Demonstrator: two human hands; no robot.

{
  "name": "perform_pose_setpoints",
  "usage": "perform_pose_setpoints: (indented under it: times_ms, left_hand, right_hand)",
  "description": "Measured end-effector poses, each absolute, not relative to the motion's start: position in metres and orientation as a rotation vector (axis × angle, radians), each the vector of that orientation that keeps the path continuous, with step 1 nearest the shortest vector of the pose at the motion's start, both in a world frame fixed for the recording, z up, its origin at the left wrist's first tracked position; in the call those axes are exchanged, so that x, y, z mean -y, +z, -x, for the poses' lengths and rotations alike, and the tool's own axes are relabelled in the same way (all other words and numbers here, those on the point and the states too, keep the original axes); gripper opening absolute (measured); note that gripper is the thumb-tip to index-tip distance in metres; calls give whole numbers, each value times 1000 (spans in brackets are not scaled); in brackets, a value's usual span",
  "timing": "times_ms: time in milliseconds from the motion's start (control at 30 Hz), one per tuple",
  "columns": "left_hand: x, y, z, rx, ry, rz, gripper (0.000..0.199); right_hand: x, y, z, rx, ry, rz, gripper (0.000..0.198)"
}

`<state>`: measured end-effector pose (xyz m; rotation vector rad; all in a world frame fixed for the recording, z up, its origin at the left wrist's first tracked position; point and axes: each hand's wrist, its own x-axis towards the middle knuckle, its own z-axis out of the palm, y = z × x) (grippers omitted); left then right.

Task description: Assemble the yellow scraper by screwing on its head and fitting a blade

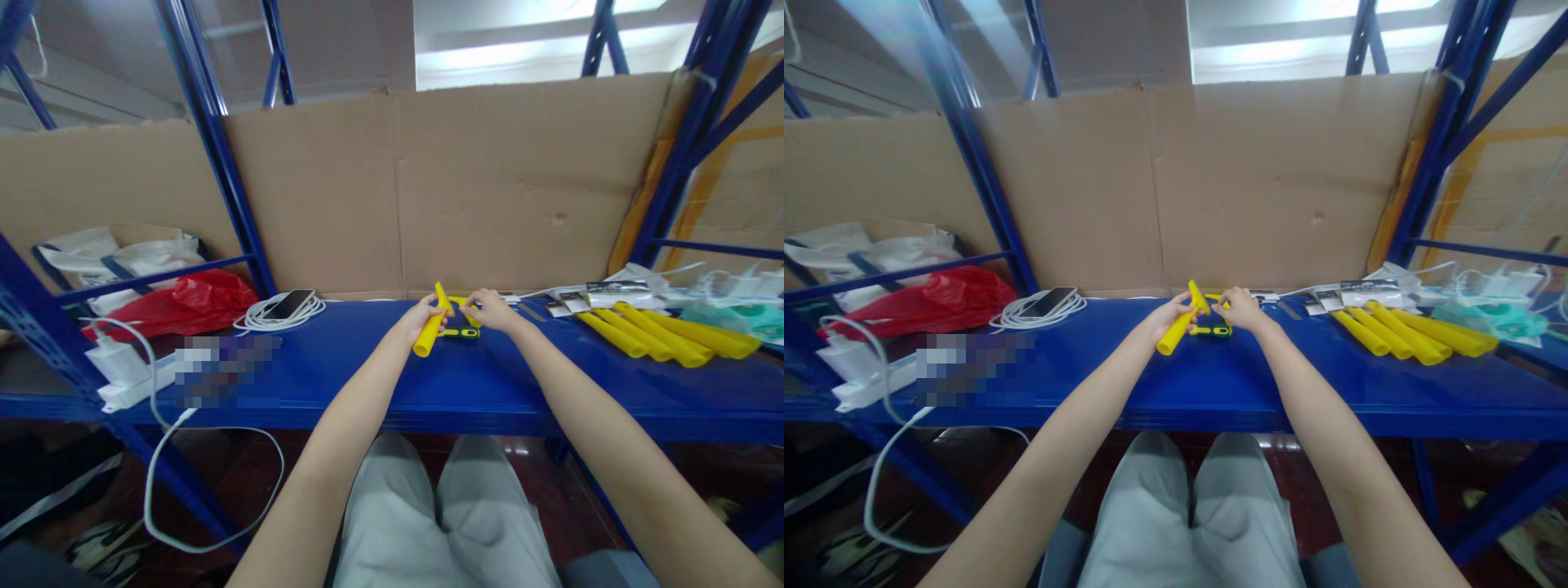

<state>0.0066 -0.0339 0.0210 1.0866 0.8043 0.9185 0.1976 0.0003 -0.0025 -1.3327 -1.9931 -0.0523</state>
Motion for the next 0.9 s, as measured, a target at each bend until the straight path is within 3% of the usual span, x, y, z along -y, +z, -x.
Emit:
perform_pose_setpoints:
  times_ms: [133, 400, 733, 900]
  left_hand:
    - [27, 19, -3, -897, 980, -1000, 59]
    - [21, 14, -2, -969, 977, -999, 61]
    - [26, 18, -2, -962, 958, -1024, 65]
    - [26, 18, -1, -963, 931, -1032, 65]
  right_hand:
    - [8, 0, -205, 2307, 98, 1333, 23]
    - [13, 1, -203, 2337, 30, 1351, 18]
    - [22, 18, -209, 1980, 326, 1347, 24]
    - [22, 22, -209, 1793, 153, 1361, 31]
